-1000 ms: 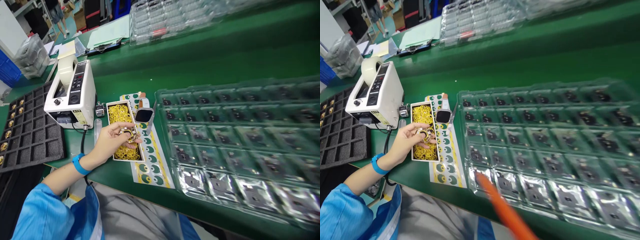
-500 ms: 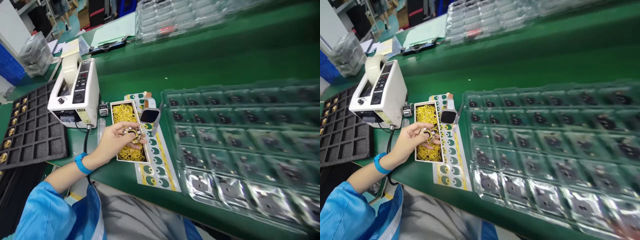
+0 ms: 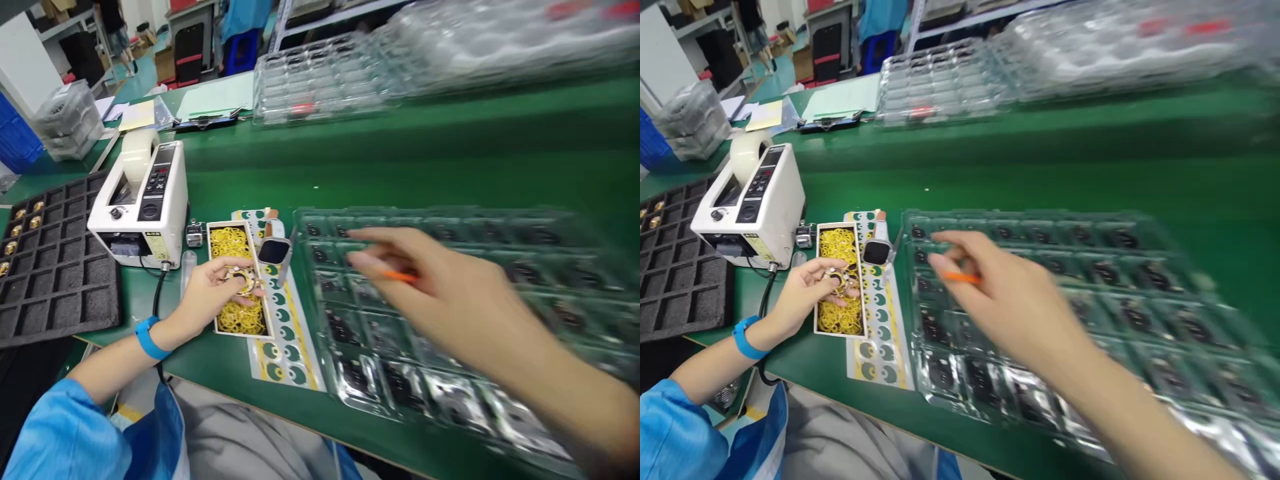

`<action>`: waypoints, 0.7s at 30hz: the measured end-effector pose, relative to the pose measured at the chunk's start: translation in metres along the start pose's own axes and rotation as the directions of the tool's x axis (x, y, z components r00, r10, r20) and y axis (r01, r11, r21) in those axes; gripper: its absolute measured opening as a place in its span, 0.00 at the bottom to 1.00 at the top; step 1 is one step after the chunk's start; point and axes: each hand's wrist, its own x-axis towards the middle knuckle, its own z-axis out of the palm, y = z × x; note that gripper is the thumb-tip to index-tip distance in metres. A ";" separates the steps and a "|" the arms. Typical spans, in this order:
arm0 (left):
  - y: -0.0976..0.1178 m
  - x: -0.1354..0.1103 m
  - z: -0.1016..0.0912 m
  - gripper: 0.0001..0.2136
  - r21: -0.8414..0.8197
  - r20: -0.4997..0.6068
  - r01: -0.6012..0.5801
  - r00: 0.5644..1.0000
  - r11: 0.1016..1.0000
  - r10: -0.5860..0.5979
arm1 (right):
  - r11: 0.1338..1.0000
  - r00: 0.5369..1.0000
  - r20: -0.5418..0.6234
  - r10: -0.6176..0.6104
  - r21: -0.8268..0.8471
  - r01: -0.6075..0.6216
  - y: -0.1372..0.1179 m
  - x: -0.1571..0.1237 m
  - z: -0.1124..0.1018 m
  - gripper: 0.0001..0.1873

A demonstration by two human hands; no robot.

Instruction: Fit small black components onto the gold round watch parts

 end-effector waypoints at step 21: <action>0.001 0.000 -0.002 0.12 0.027 -0.028 -0.061 0.998 0.998 0.061 | 0.890 0.970 0.216 0.113 -0.456 -0.002 -0.072 0.055 0.047 0.23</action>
